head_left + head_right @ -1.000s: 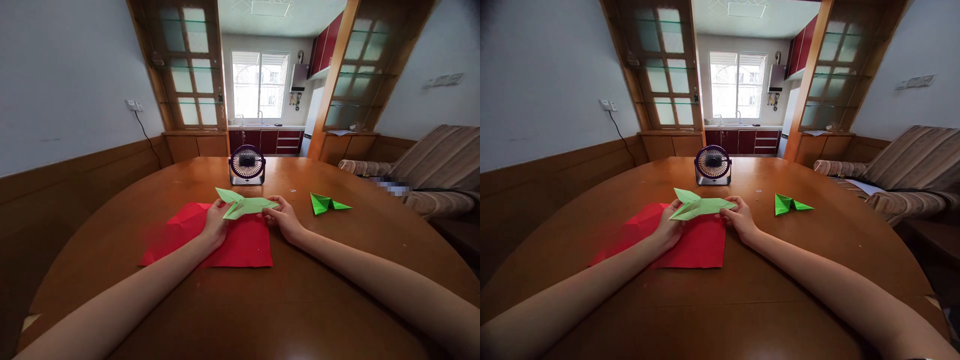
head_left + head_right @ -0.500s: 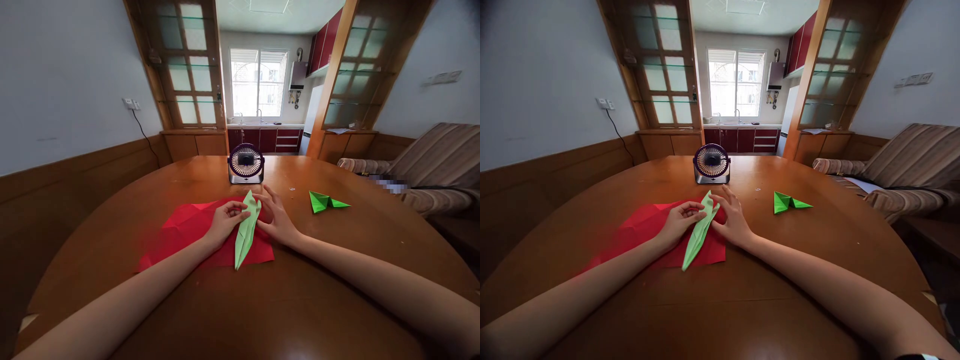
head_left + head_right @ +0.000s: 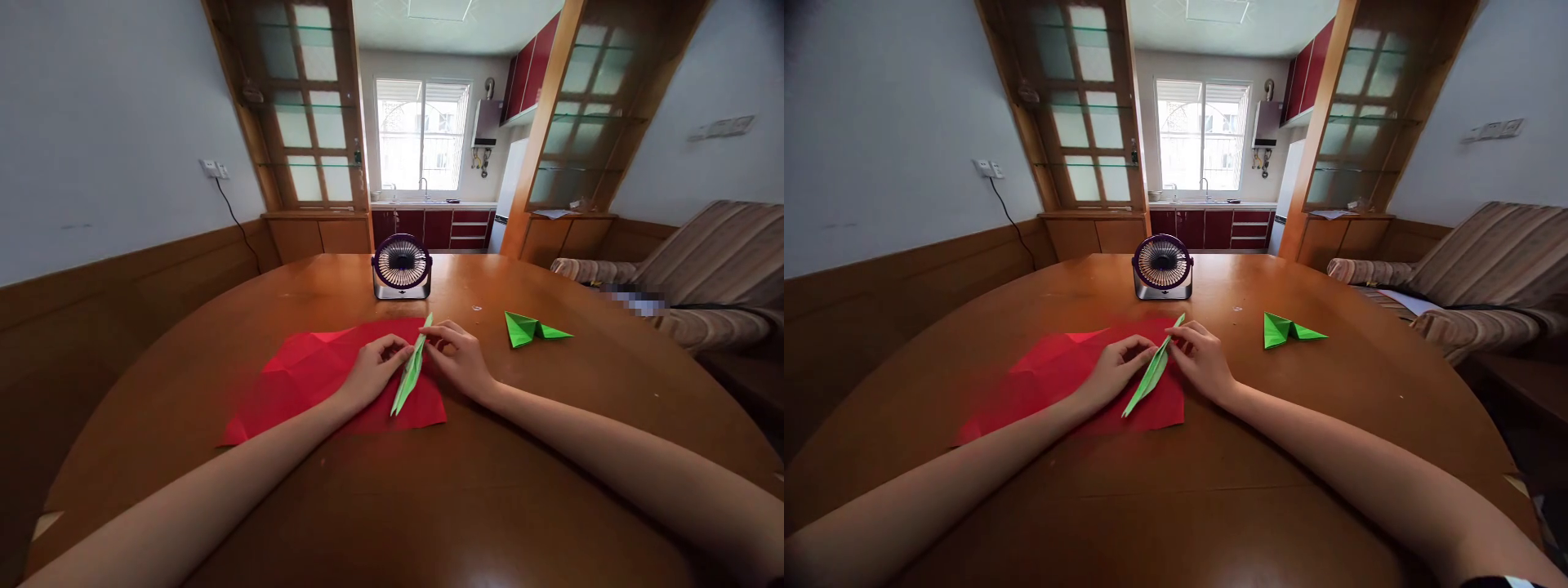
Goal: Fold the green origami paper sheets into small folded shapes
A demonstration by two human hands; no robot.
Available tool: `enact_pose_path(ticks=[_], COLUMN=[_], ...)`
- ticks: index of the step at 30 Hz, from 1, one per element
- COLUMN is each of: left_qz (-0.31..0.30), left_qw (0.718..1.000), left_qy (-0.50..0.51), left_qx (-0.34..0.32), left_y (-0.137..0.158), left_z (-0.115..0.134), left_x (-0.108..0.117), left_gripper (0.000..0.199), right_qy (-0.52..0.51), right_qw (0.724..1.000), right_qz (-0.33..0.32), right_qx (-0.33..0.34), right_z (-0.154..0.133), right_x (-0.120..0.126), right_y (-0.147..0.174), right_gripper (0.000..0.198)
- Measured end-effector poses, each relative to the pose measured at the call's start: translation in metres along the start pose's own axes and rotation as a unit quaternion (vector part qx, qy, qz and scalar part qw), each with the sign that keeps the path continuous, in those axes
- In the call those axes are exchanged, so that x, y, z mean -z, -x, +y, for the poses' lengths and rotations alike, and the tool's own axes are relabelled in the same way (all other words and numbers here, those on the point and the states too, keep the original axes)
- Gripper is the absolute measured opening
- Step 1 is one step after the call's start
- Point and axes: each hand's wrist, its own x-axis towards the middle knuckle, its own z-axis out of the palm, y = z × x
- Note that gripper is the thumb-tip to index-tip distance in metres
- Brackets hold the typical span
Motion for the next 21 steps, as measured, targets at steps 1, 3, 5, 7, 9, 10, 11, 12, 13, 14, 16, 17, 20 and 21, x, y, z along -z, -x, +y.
enact_pose_path(ticks=[1, 3, 5, 7, 9, 10, 11, 12, 13, 14, 16, 17, 20, 21], left_qz=[-0.012, -0.023, -0.027, -0.034, -0.041, -0.04, -0.038, -0.034, -0.031, -0.031, -0.03, -0.029, -0.03, -0.031], left_qw=[1.0, 0.999, 0.999, 0.998, 0.996, 0.995, 0.994, 0.993, 0.992, 0.989, 0.984, 0.982, 0.981, 0.98], left_qy=[0.005, 0.02, 0.032, 0.049, 0.073, 0.082, 0.089, 0.097, 0.108, 0.123, 0.154, 0.163, 0.173, 0.178], left_qx=[0.006, 0.015, 0.022, 0.031, 0.04, 0.043, 0.049, 0.056, 0.064, 0.073, 0.084, 0.085, 0.086, 0.088], left_y=[0.0004, 0.0006, 0.0003, 0.0002, 0.0002, 0.0003, 0.0004, 0.0006, 0.0007, 0.0009, 0.0011, 0.0012, 0.0012, 0.0011], left_z=[0.0008, 0.0029, 0.0054, 0.008, 0.0095, 0.0096, 0.0092, 0.0084, 0.0075, 0.0065, 0.0051, 0.0049, 0.0052, 0.0051], left_x=[0.0, 0.0002, 0.0006, 0.001, 0.0015, 0.0017, 0.0019, 0.0021, 0.0023, 0.0024, 0.0025, 0.0025, 0.0021, 0.002], left_gripper=[0.034, 0.037, 0.037, 0.038, 0.039, 0.038, 0.037, 0.036, 0.036, 0.036, 0.036, 0.036, 0.035, 0.035], right_qy=[-0.014, -0.049, -0.083, -0.111, -0.135, -0.147, -0.158, -0.169, -0.179, -0.19, -0.207, -0.214, -0.222, -0.218], right_qw=[1.0, 0.998, 0.995, 0.991, 0.988, 0.986, 0.984, 0.982, 0.98, 0.978, 0.974, 0.973, 0.972, 0.973], right_qz=[-0.005, -0.025, -0.047, -0.05, -0.049, -0.05, -0.054, -0.058, -0.06, -0.06, -0.056, -0.051, -0.03, -0.022], right_qx=[-0.006, -0.022, -0.036, -0.046, -0.052, -0.055, -0.058, -0.06, -0.062, -0.065, -0.07, -0.071, -0.074, -0.071], right_z=[-0.0009, -0.0023, -0.0032, -0.0037, -0.0039, -0.0039, -0.0038, -0.0036, -0.0032, -0.0027, -0.0012, -0.0003, 0.0023, 0.003], right_x=[-0.0005, -0.0014, -0.0018, -0.0017, -0.0015, -0.0015, -0.0015, -0.0016, -0.0018, -0.0023, -0.0036, -0.0045, -0.0067, -0.0071], right_y=[0.0003, 0.0012, 0.002, 0.0023, 0.0019, 0.0016, 0.0014, 0.0012, 0.0012, 0.0013, 0.0018, 0.0019, 0.0013, 0.0008], right_gripper=[0.022, 0.025, 0.027, 0.028, 0.029, 0.03, 0.03, 0.031, 0.032, 0.033, 0.036, 0.036, 0.033, 0.032])
